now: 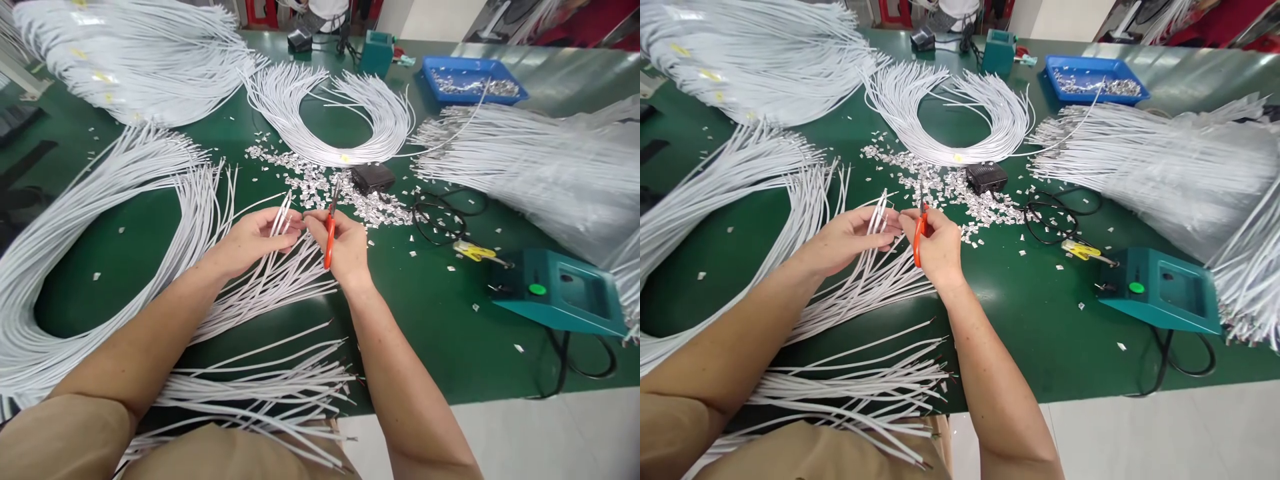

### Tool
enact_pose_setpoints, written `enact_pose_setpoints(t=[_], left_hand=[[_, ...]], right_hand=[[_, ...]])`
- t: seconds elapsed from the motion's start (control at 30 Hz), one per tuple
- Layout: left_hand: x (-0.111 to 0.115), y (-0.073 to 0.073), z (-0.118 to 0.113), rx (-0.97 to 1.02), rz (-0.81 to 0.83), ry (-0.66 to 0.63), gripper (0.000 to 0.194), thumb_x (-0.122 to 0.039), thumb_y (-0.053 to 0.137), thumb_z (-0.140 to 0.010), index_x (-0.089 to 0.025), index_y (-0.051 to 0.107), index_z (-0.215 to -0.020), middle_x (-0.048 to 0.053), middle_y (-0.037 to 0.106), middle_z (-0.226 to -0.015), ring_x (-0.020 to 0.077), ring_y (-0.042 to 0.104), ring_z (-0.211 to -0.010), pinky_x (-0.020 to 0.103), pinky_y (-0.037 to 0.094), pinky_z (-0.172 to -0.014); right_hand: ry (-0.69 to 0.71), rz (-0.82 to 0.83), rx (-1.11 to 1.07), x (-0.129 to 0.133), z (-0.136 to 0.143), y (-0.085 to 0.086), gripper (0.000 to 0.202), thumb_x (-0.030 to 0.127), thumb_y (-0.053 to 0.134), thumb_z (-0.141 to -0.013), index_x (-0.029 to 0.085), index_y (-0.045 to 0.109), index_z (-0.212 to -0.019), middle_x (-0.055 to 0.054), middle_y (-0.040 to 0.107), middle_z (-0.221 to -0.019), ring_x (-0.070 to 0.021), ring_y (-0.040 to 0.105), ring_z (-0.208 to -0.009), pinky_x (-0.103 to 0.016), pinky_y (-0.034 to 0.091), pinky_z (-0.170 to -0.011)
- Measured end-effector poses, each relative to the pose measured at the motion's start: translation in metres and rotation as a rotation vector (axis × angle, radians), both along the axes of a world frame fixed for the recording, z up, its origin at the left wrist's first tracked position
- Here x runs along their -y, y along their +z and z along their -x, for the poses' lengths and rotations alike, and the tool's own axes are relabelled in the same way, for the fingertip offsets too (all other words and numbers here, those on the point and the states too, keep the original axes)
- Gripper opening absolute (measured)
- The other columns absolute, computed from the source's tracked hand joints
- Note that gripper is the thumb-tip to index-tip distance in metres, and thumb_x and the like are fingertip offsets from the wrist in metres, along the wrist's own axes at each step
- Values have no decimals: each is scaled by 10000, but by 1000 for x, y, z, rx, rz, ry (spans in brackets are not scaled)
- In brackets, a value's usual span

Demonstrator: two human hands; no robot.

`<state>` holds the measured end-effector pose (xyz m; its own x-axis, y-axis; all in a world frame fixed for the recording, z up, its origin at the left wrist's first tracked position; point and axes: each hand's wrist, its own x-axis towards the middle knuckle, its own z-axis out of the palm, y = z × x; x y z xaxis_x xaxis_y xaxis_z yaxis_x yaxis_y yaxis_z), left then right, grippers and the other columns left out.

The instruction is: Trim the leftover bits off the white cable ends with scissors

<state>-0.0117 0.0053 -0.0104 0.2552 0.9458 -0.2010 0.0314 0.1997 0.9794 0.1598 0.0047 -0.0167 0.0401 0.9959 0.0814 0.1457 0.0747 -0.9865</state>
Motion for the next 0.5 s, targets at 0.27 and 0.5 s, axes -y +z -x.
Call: enact_pose_setpoints(t=[0.27, 0.5], left_hand=[[-5, -2, 8, -58, 0, -36, 337, -277, 799, -710, -201, 711, -1026, 17, 684, -926, 127, 638, -774, 291, 536, -775], [-3, 1, 2, -13, -37, 31, 338, -239, 816, -669, -193, 594, -919, -29, 634, -789, 120, 605, -770, 260, 487, -759]], right_hand=[[-64, -67, 42, 1, 0, 0, 127, 268, 647, -768, 179, 730, -803, -22, 715, -839, -135, 610, -720, -273, 476, -704], [134, 123, -223, 0, 7, -2, 161, 306, 770, -653, 183, 754, -754, -2, 706, -762, -133, 605, -700, -281, 480, -722]])
